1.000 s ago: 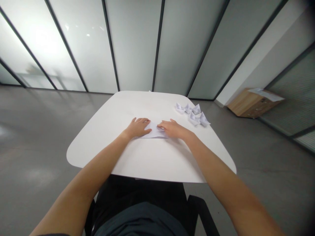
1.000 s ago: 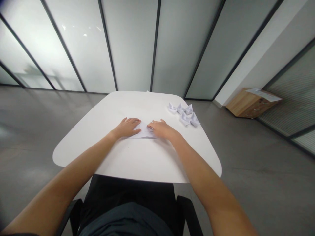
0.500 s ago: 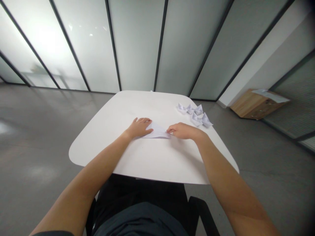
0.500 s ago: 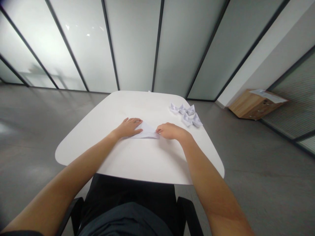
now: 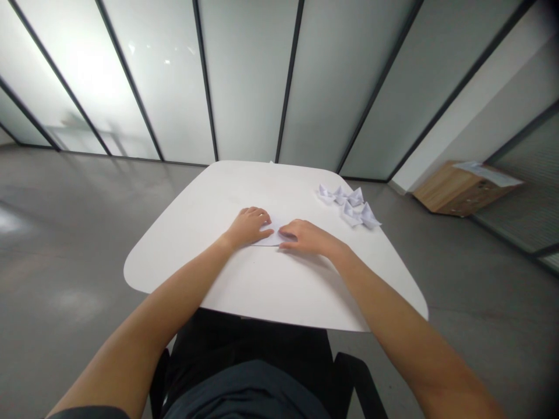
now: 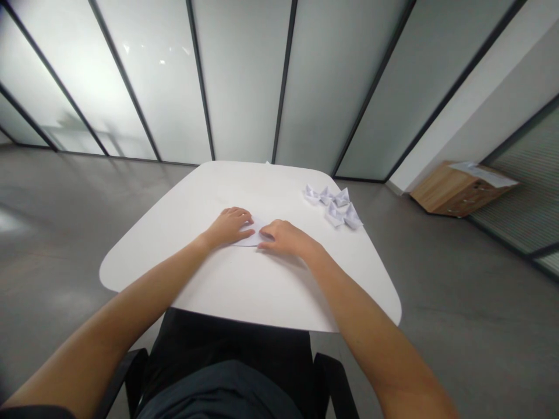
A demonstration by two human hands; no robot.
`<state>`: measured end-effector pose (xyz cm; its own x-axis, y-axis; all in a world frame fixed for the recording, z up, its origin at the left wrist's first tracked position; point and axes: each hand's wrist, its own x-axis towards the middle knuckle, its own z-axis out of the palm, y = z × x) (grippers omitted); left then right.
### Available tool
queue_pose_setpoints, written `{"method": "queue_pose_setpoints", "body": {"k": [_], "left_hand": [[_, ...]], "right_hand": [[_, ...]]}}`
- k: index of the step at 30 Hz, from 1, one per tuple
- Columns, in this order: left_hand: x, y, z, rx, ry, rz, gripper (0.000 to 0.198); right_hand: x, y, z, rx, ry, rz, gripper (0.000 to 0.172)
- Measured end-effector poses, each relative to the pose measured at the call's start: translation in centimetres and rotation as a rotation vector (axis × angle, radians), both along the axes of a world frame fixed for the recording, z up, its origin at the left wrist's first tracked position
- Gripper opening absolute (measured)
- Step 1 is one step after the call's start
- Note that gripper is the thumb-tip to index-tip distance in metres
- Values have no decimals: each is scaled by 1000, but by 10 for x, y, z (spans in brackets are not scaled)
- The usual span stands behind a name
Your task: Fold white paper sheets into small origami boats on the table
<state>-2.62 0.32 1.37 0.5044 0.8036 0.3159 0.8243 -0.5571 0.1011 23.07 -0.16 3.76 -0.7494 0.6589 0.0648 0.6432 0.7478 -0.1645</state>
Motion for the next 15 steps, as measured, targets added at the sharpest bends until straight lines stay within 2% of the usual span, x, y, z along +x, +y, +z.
{"method": "queue_pose_setpoints", "body": {"k": [4,8,11,15], "left_hand": [[2,-4,1,-30,55,10,38],[-1,-10,5,-93,-10,-25,31],[-11,-10,10,-189,-51,-146,33],[-25,-5,17,-330,-77,-291,52]], "right_hand": [[1,-1,-1,-27,10,44,48],[3,1,-3,-37,-6,25,44],[3,2,-3,-42,1,24,39],[0,2,-3,-46,23,31,36]]}}
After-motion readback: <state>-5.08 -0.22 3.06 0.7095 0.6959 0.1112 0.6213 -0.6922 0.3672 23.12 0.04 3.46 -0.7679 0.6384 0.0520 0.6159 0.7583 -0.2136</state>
